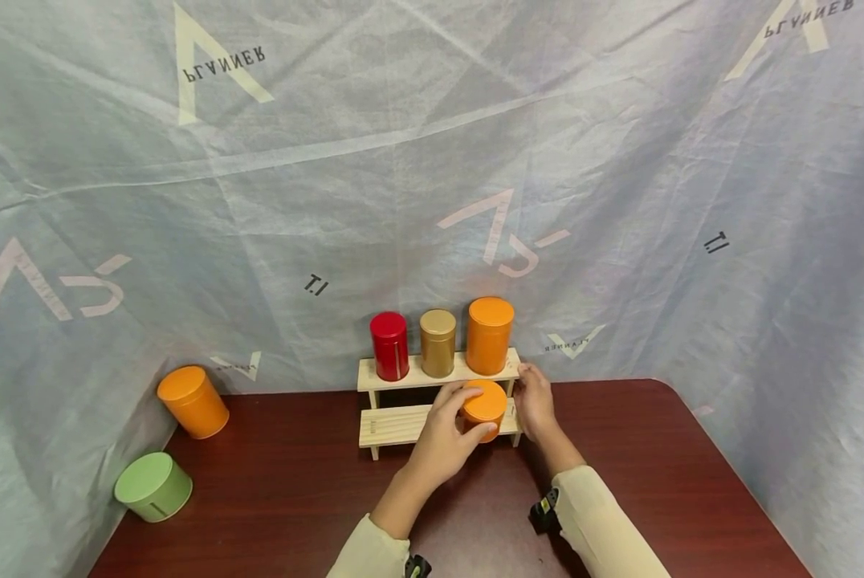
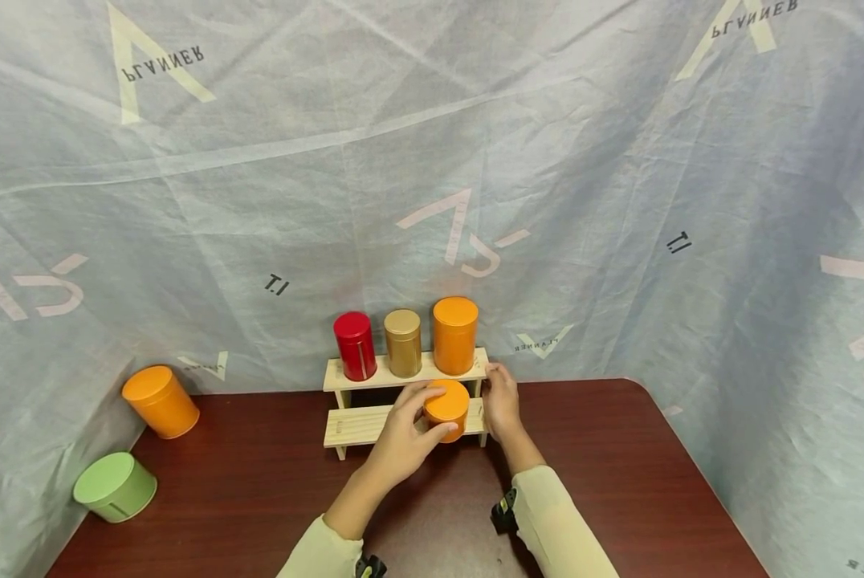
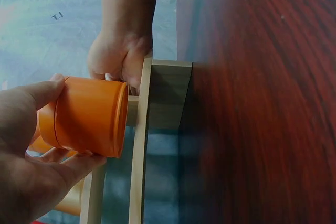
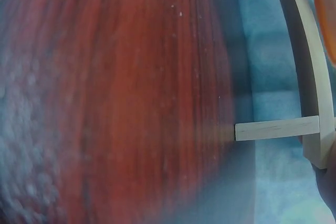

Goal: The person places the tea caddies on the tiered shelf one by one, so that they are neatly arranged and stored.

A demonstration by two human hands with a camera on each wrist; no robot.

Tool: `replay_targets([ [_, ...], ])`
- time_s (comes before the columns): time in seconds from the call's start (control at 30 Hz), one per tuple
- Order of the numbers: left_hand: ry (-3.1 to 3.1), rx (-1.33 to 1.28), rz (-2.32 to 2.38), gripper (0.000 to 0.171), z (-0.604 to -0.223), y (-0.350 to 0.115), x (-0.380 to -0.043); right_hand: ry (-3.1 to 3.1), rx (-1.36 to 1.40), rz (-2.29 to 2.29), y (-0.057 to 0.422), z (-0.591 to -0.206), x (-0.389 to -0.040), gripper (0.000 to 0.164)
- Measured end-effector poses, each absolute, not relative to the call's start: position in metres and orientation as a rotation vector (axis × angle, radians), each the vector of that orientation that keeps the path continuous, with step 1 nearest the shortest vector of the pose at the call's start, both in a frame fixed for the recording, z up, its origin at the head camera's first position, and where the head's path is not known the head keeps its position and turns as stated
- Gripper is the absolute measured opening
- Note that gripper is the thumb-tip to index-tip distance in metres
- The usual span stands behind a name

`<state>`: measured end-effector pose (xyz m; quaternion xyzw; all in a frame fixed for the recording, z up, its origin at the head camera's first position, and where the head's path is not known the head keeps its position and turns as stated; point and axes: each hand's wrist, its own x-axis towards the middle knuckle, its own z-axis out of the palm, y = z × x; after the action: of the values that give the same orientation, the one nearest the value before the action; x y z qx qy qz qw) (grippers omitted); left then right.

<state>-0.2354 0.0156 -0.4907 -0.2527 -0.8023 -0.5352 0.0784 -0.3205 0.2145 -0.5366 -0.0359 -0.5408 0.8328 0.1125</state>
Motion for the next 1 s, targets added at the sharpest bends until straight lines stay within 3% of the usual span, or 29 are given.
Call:
replay_targets([
  [1.0, -2.518, -0.604, -1.21, 0.055, -0.502, 0.043, -0.244, -1.587, -0.142, 2.438, 0.214, -0.534, -0.32, 0.033],
])
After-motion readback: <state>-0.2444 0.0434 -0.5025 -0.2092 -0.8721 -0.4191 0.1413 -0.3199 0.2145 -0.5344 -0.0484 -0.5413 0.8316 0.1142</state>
